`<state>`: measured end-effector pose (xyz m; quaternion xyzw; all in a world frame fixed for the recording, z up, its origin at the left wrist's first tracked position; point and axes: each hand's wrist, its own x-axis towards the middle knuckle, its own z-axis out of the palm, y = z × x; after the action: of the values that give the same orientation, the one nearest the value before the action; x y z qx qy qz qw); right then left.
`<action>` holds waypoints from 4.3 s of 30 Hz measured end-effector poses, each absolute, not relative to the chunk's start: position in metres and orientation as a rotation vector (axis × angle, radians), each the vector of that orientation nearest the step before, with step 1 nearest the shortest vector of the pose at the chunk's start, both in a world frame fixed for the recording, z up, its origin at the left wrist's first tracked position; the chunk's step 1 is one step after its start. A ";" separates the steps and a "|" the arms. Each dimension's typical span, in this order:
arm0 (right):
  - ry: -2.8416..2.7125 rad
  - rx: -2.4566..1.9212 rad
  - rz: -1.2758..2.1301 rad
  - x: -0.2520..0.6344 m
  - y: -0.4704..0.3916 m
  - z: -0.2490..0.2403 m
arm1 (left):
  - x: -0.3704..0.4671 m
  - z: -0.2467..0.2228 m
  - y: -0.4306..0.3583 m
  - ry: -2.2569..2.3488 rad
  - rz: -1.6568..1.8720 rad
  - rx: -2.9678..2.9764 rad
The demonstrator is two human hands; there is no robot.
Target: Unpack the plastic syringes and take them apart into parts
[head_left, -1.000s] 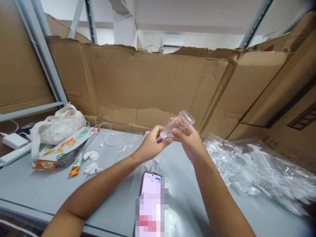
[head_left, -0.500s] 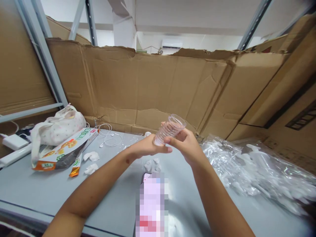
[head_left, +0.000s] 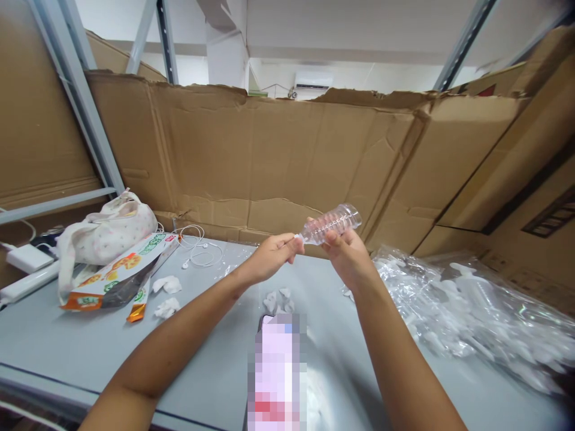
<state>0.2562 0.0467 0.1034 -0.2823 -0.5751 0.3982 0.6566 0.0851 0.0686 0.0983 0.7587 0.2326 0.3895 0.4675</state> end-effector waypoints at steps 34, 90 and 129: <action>-1.336 -0.613 1.178 0.233 0.048 0.086 | 0.061 0.069 0.052 0.755 1.166 1.758; -1.539 -1.636 0.602 0.268 0.107 -0.009 | 0.007 0.016 0.063 1.429 0.365 2.704; -1.826 -2.494 -0.266 0.338 0.027 0.000 | 0.009 -0.004 0.051 1.038 0.770 2.813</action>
<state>0.3376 0.0266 0.0004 -0.8038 -0.5884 -0.0858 0.0197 0.0088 0.0509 -0.0040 0.9085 0.3352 0.2487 0.0227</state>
